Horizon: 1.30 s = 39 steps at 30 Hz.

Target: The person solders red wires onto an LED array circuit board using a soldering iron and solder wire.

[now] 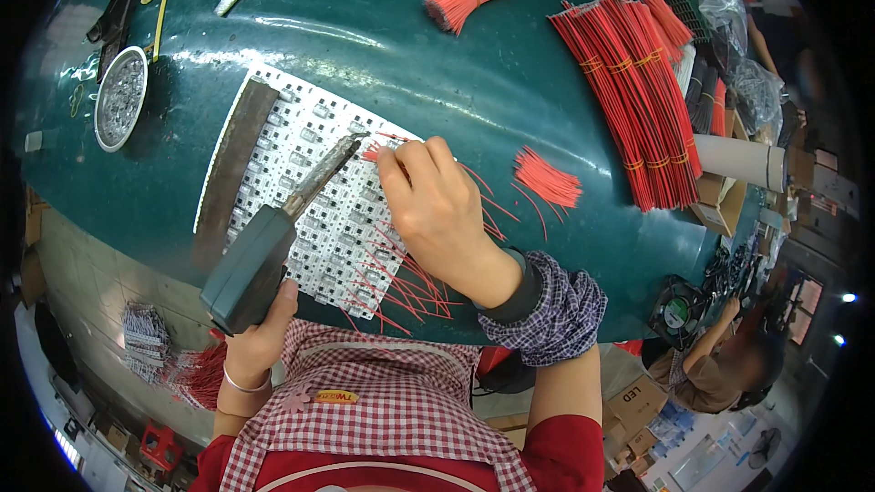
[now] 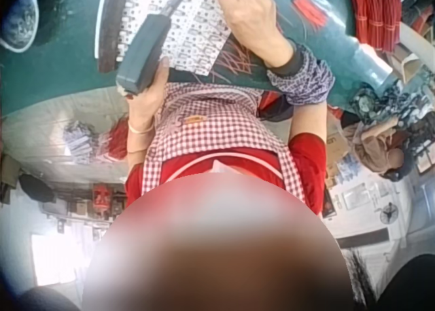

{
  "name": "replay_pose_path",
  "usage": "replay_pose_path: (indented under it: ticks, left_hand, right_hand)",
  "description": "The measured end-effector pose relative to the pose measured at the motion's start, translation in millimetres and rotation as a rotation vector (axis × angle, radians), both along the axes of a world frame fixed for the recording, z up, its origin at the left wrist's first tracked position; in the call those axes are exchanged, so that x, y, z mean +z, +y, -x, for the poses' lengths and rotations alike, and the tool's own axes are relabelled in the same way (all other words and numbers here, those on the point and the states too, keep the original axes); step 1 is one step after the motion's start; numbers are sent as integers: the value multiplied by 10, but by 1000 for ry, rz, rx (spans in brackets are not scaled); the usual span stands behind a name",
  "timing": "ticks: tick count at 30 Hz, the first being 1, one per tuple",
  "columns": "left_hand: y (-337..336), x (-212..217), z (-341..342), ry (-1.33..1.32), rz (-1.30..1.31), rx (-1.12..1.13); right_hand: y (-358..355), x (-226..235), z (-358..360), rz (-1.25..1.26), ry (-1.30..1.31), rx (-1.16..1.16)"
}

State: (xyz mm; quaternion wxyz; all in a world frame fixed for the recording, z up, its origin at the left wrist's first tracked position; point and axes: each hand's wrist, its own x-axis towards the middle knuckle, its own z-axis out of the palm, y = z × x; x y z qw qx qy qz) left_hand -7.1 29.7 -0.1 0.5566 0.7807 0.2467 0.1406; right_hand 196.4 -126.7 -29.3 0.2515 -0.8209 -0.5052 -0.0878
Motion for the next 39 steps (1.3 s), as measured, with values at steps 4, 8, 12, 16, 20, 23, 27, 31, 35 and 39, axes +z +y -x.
replay_pose_path:
  ticks: [4,8,12,16,20,23,27,31,35,39]
  left_hand:
    - [9,35,-47,11,31,-26]
    - [33,36,-79,0,-40,-88]
    - [5,66,-122,19,-19,-63]
    - [21,73,-116,36,-29,-82]
    - [14,31,-72,10,4,-57]
    - [-11,-37,54,16,19,-17]
    - [-27,-47,76,1,-6,1]
    - [-45,-18,71,14,3,34]
    - [-62,-24,94,7,27,84]
    - [-43,-27,131,-11,-14,82]
  right_hand:
    - [-7,-4,-11,13,-22,26]
    - [11,6,0,27,-25,21]
    - [1,4,-10,24,-35,19]
    - [33,53,11,6,16,-18]
    - [32,63,12,12,17,-21]
    - [32,70,16,14,22,-18]
    - [27,62,18,24,17,-20]
    - [27,44,16,14,7,-22]
    - [25,31,20,-2,4,-32]
    - [-16,79,21,-100,-29,-28]
